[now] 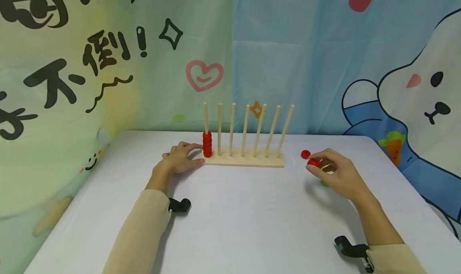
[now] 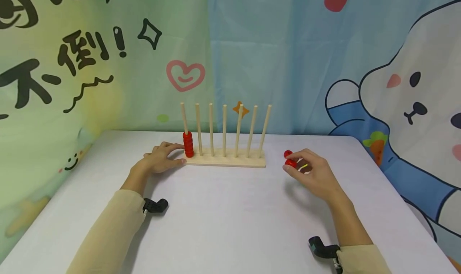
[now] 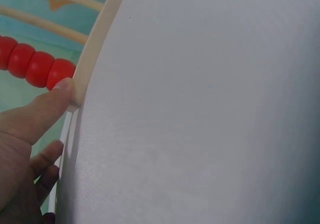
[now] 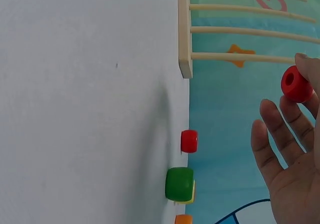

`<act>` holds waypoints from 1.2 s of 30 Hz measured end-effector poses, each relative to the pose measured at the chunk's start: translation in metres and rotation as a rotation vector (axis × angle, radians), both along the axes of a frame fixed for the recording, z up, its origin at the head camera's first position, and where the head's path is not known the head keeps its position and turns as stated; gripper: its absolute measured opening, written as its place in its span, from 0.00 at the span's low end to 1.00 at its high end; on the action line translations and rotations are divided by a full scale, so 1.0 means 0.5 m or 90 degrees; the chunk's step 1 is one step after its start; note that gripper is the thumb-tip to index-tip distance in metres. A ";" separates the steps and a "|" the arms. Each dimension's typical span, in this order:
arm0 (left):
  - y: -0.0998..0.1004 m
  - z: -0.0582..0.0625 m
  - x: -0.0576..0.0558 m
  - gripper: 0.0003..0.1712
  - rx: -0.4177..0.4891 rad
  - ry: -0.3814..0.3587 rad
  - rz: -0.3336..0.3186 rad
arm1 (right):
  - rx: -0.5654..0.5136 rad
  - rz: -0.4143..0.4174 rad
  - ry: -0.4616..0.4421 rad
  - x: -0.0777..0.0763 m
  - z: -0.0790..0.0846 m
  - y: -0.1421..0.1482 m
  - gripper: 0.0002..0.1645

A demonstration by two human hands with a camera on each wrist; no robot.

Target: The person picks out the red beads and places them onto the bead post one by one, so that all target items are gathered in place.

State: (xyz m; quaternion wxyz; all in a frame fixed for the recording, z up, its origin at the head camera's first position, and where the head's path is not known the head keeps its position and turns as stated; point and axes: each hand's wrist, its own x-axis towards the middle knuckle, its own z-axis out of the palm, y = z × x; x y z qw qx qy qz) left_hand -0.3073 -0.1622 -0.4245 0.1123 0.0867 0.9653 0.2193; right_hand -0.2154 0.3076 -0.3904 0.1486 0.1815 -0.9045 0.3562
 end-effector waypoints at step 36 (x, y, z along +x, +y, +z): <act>0.001 0.006 0.004 0.36 0.001 0.000 -0.002 | -0.080 0.124 0.038 0.003 0.086 -0.180 0.21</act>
